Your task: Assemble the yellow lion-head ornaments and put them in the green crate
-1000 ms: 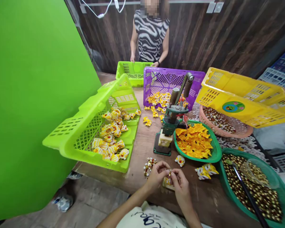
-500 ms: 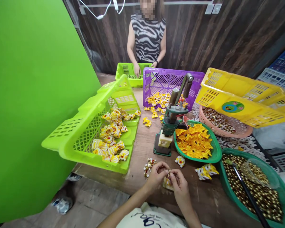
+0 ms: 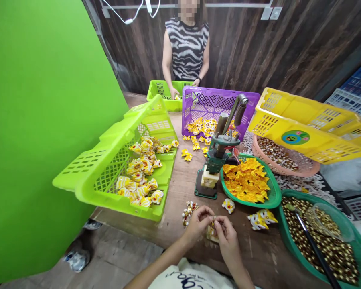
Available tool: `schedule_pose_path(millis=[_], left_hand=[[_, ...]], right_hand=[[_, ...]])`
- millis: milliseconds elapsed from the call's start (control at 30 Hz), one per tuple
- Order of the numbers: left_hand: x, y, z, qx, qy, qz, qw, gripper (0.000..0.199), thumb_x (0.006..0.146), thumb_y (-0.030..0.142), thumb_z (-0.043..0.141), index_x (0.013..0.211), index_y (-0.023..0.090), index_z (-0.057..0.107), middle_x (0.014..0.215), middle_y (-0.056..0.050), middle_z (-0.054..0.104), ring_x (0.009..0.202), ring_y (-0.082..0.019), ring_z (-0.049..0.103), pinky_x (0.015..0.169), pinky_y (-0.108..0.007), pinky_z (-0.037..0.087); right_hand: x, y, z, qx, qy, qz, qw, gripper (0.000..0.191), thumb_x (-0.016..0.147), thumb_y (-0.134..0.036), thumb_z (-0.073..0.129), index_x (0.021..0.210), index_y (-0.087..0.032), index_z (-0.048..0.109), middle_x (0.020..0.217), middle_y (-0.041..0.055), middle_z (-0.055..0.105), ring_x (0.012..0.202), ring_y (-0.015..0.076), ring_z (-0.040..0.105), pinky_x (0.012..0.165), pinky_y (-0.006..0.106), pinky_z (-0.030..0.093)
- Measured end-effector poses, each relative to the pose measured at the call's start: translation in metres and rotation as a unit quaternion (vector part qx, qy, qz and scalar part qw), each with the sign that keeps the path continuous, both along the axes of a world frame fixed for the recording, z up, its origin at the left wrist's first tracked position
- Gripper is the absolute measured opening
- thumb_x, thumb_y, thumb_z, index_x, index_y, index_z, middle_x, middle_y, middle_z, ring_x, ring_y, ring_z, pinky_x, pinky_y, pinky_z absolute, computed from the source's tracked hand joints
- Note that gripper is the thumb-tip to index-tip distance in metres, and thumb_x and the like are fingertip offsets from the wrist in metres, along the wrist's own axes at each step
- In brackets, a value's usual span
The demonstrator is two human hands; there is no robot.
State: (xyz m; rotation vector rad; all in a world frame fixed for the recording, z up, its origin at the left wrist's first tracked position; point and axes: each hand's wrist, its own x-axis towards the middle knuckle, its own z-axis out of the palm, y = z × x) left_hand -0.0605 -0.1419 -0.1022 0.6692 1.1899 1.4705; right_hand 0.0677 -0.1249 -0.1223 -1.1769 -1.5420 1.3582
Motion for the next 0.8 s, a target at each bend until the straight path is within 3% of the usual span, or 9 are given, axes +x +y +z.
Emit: schedule_pose_path(millis=[367, 533, 667, 800], left_hand=[[0.0, -0.002, -0.002, 0.004, 0.004, 0.003, 1.0, 0.014, 0.066, 0.022, 0.066, 0.077, 0.014, 0.064, 0.075, 0.0, 0.06, 0.073, -0.014, 0.053, 0.073, -0.026, 0.042], [0.001, -0.005, -0.004, 0.004, 0.013, 0.011, 1.0, 0.013, 0.067, 0.024, 0.067, 0.075, 0.016, 0.062, 0.076, -0.001, 0.059, 0.075, -0.015, 0.054, 0.074, -0.026, 0.042], [-0.001, -0.008, -0.009, 0.007, 0.075, 0.017, 0.997, 0.011, 0.071, 0.025, 0.065, 0.077, 0.016, 0.063, 0.077, -0.002, 0.061, 0.077, -0.016, 0.055, 0.074, -0.026, 0.041], [-0.009, -0.012, -0.007, 0.018, 0.177, 0.02, 0.984, 0.011, 0.08, 0.026, 0.059, 0.082, 0.017, 0.065, 0.082, -0.005, 0.065, 0.082, -0.018, 0.058, 0.076, -0.028, 0.043]], right_hand=[[-0.001, -0.002, 0.006, -0.014, 0.006, 0.008, 1.0, 0.036, 0.088, -0.055, 0.054, 0.085, -0.02, 0.06, 0.07, -0.0009, 0.055, 0.059, 0.0142, 0.051, 0.057, 0.025, 0.042], [-0.004, -0.005, 0.003, 0.016, -0.01, -0.014, 1.0, 0.042, 0.088, -0.062, 0.051, 0.087, -0.021, 0.061, 0.067, 0.0002, 0.057, 0.058, 0.0165, 0.052, 0.055, 0.027, 0.042], [-0.008, -0.005, -0.003, 0.066, -0.038, -0.028, 0.997, 0.042, 0.09, -0.061, 0.049, 0.083, -0.022, 0.063, 0.067, 0.0018, 0.06, 0.06, 0.018, 0.054, 0.056, 0.027, 0.043], [-0.007, -0.004, -0.016, 0.11, -0.065, -0.067, 0.989, 0.041, 0.092, -0.059, 0.047, 0.086, -0.023, 0.065, 0.079, 0.0055, 0.067, 0.074, 0.0216, 0.061, 0.068, 0.03, 0.048]])
